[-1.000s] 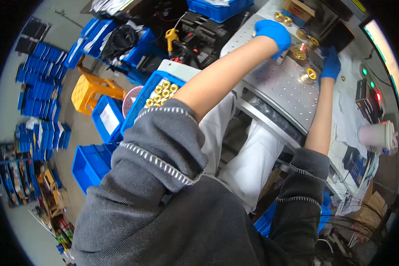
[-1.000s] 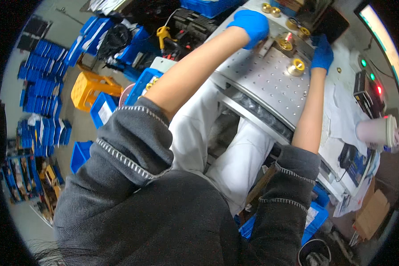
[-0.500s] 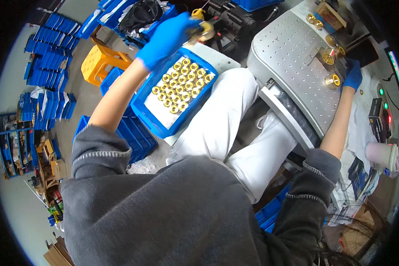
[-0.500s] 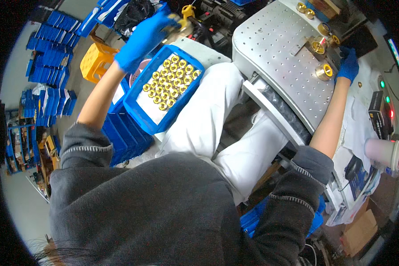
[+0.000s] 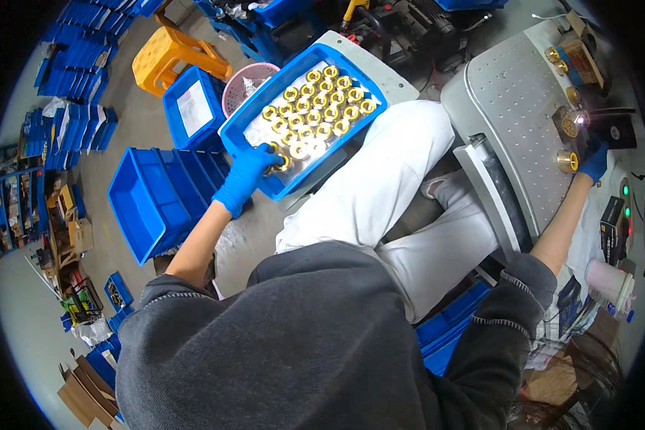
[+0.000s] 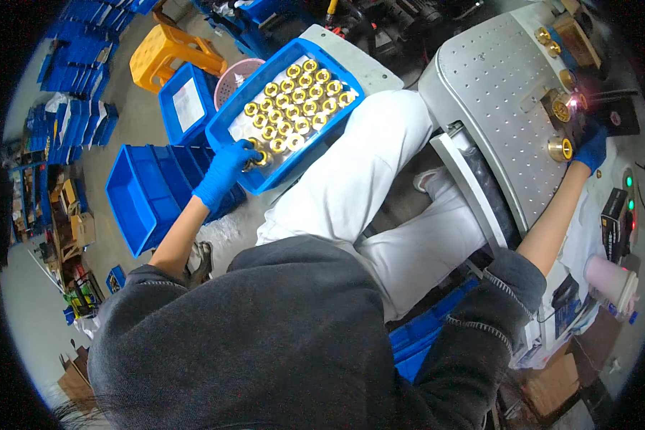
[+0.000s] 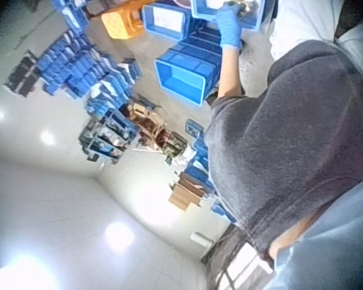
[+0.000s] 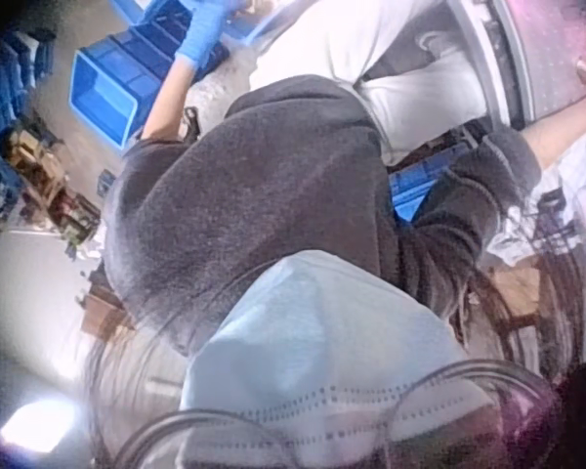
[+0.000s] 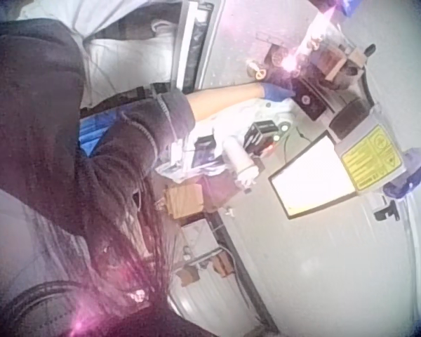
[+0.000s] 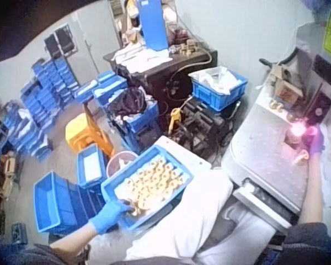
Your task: Engraving or laser-marking small metal cylindrical components and organizing them into blue storage bins.
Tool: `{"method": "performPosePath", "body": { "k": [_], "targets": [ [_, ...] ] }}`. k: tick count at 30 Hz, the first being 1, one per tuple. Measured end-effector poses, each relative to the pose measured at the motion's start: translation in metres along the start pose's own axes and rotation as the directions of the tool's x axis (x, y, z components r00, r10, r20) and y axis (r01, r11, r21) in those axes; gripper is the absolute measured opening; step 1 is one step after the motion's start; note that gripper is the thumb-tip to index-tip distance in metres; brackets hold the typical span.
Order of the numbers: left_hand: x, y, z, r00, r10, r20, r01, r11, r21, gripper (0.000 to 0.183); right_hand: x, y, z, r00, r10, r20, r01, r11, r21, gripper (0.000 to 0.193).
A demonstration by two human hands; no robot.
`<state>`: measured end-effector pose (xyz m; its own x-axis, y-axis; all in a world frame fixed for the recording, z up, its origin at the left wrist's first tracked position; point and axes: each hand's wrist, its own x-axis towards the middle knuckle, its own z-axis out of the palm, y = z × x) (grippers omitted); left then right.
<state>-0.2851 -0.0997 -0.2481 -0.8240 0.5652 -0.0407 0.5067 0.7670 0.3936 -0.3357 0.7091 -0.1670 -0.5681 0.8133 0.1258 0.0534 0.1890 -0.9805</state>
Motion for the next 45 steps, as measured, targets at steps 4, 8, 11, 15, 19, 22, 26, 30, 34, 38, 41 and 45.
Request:
{"method": "performPosePath", "body": {
  "k": [4, 8, 11, 15, 19, 22, 26, 30, 34, 38, 41, 45],
  "targets": [
    [-0.005, 0.005, 0.011, 0.991, -0.046, 0.122, 0.025, 0.986, 0.167, 0.025, 0.002, 0.011, 0.010, 1.000, -0.014, -0.025, 0.014, 1.000, -0.003, 0.040],
    [0.001, 0.008, 0.031, 0.990, -0.009, 0.142, -0.021, 0.978, 0.208, 0.024, 0.039, 0.031, -0.030, 0.939, -0.332, 0.090, 0.327, 0.779, -0.535, 0.041],
    [-0.015, 0.005, 0.043, 0.998, 0.051, -0.029, -0.043, 0.969, 0.244, 0.024, 0.031, 0.033, -0.002, 1.000, -0.011, 0.013, 0.011, 0.999, -0.042, 0.039],
    [-0.007, 0.023, 0.044, 0.998, -0.064, -0.017, 0.065, 0.991, 0.115, 0.024, 0.048, 0.032, -0.030, 0.999, -0.039, 0.031, 0.040, 0.999, -0.034, 0.031],
    [-0.006, 0.024, 0.026, 0.998, -0.055, 0.027, 0.052, 0.994, 0.097, 0.021, 0.026, 0.027, -0.008, 0.999, 0.039, -0.009, -0.037, 0.994, 0.105, 0.031],
    [0.026, 0.028, 0.017, 0.972, -0.231, -0.044, 0.235, 0.962, 0.140, 0.021, 0.029, 0.019, -0.022, 0.997, 0.007, -0.072, -0.007, 1.000, -0.003, 0.030],
    [0.044, 0.023, 0.031, 0.928, -0.319, -0.192, 0.338, 0.939, 0.069, 0.027, 0.031, 0.024, -0.013, 0.995, 0.073, -0.065, -0.064, 0.990, 0.123, 0.030],
    [0.058, 0.024, 0.042, 0.891, -0.439, -0.114, 0.452, 0.881, 0.140, 0.035, 0.042, 0.030, -0.032, 0.999, -0.036, 0.000, 0.036, 0.999, 0.026, 0.030],
    [0.055, 0.007, 0.045, 0.868, -0.482, -0.115, 0.482, 0.876, -0.033, 0.037, 0.029, 0.031, -0.012, 1.000, 0.024, -0.015, -0.023, 1.000, 0.006, 0.029],
    [0.061, 0.007, 0.034, 0.868, -0.497, 0.002, 0.492, 0.860, -0.131, 0.038, 0.045, 0.045, -0.027, 0.999, 0.020, -0.029, -0.016, 0.992, 0.124, 0.029],
    [0.061, 0.001, 0.038, 0.888, -0.460, 0.001, 0.450, 0.867, -0.215, 0.039, 0.076, 0.055, -0.045, 1.000, 0.016, 0.001, -0.016, 0.996, 0.082, 0.031],
    [0.041, -0.011, 0.018, 0.908, -0.417, 0.049, 0.415, 0.873, -0.257, 0.033, 0.077, 0.068, -0.020, 0.970, -0.209, 0.126, 0.239, 0.917, -0.319, 0.032]
  ]
}}
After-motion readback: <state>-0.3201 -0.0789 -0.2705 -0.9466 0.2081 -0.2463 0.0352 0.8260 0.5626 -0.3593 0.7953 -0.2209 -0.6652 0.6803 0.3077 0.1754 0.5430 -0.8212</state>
